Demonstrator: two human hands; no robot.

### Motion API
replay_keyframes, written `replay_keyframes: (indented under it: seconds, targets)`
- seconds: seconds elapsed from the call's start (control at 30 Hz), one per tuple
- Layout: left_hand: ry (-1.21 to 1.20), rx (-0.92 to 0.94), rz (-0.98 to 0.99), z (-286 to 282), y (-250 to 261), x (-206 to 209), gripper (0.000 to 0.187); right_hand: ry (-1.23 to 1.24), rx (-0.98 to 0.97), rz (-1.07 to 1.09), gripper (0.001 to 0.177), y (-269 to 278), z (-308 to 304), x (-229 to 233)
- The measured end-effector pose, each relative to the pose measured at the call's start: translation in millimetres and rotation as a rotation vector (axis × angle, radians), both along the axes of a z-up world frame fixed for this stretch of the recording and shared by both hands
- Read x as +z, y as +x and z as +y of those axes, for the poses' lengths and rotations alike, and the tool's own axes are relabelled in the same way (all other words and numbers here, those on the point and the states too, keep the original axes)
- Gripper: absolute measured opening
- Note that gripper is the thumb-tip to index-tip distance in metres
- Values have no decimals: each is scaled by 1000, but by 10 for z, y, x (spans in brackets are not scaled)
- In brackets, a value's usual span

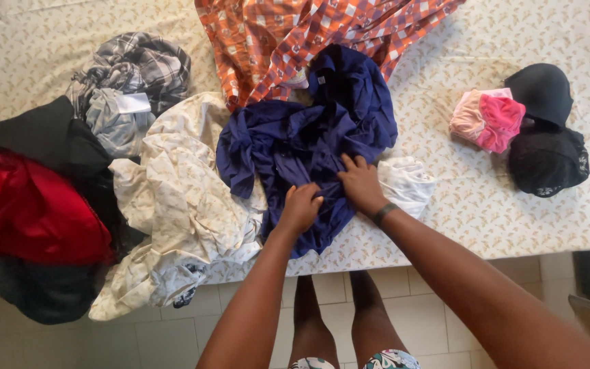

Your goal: Folding various items of laundry on a bed.

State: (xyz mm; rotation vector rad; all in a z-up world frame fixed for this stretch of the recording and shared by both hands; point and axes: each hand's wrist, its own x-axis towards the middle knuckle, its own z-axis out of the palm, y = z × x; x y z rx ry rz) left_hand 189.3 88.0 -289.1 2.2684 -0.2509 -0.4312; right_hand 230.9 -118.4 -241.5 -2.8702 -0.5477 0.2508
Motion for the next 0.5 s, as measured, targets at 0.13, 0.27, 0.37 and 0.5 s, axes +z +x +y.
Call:
replay_keyframes:
  seconds: [0.13,0.27,0.37,0.5]
  targets:
    - [131,-79,253,47,125,16,47,197,-138,-71,31,-218,-227,232]
    - [480,-237,363,-207,158,392,40,239,-445,102,24,-543,-142,665]
    - [420,-286,110,-458,101,195,35,176,-599,269,27,-756,-261,374]
    - [256,-410,450,-762,-84,397,42,762,-1053,605,27,-871,-489,69]
